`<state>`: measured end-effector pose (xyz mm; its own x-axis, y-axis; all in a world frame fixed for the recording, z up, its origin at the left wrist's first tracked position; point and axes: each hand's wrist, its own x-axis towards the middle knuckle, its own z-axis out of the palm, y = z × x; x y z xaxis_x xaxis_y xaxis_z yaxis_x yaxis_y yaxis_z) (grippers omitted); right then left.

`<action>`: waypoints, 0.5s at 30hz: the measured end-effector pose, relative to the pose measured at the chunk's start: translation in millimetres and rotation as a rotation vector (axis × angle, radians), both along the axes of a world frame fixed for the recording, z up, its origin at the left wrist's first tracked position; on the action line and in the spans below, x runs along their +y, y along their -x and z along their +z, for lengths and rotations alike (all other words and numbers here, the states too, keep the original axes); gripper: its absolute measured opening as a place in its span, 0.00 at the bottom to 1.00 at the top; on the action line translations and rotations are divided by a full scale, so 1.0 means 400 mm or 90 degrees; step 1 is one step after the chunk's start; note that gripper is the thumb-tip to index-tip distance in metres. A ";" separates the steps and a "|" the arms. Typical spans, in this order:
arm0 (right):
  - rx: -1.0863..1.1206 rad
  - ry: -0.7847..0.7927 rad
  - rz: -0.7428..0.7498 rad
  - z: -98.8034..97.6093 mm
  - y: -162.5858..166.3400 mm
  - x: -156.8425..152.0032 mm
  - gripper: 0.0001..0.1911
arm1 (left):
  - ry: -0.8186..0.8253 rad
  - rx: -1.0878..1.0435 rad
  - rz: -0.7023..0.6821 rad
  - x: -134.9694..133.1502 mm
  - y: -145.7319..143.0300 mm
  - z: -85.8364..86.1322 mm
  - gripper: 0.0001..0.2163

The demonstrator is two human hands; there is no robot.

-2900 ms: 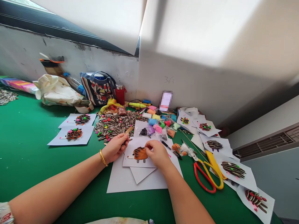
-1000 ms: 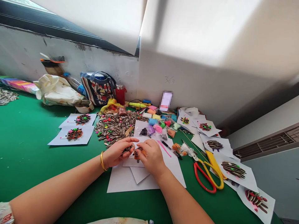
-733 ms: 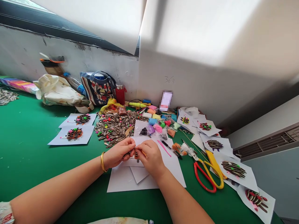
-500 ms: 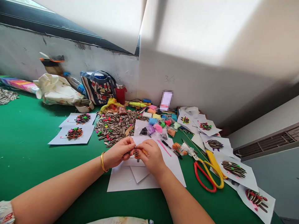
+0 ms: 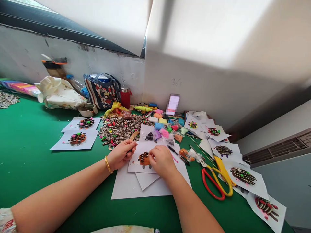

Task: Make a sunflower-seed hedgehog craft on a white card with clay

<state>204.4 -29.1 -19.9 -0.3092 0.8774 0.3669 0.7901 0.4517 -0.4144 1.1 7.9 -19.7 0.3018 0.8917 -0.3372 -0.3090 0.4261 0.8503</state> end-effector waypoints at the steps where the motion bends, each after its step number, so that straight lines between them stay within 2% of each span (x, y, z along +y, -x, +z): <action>1: -0.009 -0.005 0.003 -0.007 0.004 0.001 0.06 | 0.003 -0.004 0.000 0.002 0.001 -0.003 0.16; 15: -0.087 -0.010 0.002 -0.036 0.020 0.005 0.05 | 0.011 -0.015 -0.002 0.002 0.003 -0.008 0.18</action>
